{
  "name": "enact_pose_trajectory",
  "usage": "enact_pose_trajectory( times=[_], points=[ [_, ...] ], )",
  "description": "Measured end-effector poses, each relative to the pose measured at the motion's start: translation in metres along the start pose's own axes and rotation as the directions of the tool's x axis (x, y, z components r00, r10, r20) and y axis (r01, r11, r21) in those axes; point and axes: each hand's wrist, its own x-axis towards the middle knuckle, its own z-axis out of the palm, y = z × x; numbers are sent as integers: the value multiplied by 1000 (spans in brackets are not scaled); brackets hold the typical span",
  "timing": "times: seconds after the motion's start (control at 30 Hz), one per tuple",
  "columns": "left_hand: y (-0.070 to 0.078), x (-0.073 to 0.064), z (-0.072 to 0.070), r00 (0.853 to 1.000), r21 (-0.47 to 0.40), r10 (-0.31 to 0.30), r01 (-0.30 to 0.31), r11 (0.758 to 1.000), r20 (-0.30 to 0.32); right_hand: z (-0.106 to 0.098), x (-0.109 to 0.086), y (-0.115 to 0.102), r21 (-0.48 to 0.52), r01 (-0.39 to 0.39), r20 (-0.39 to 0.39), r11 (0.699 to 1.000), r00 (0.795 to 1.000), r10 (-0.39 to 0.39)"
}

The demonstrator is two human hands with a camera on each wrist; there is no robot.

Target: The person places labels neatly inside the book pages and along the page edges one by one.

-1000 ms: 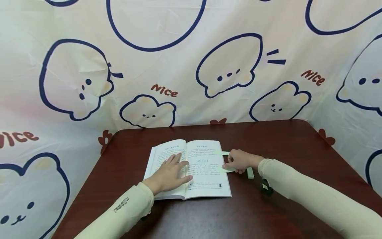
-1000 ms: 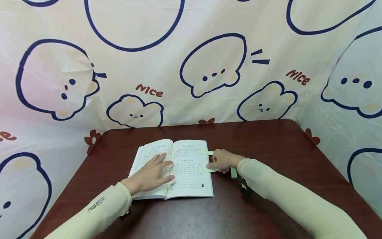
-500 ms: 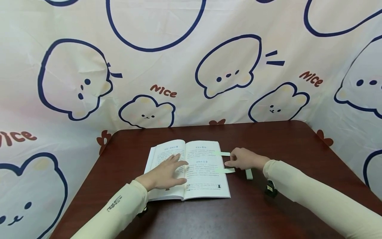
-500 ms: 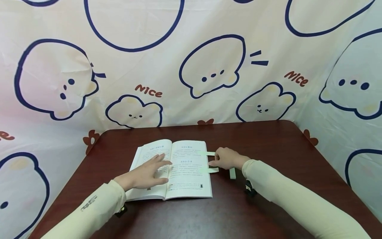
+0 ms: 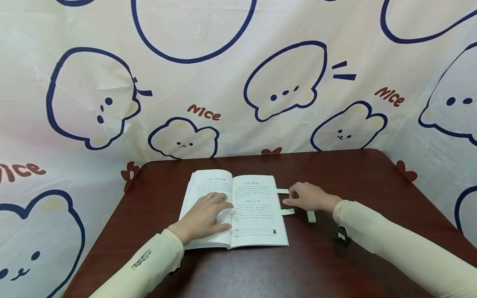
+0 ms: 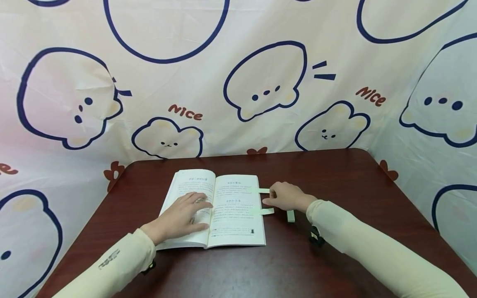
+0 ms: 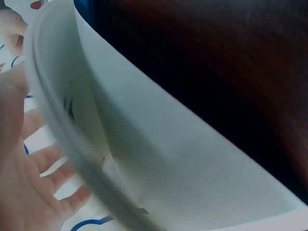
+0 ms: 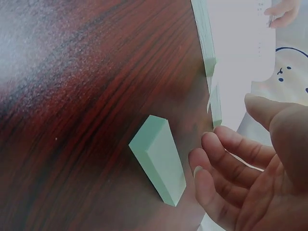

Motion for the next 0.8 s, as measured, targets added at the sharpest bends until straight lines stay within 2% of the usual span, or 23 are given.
enact_pose_trajectory(
  times=[0.17,0.43,0.6,0.8],
  points=[
    [8,-2,1,999,18,-21,21,1000,-31,-5,-4,-4,-3,18,-12,1000,1000,-18],
    [26,-6,4,995,-17,-101,100,995,-24,-10,-11,-8,-9,17,-14,1000,1000,-17],
    [37,-11,6,991,7,-122,123,992,-46,-10,-15,-8,2,25,-19,1000,1000,-25],
    [46,-16,11,990,55,-133,135,989,-39,-5,-18,-4,11,4,-30,1000,1000,-3]
  ],
)
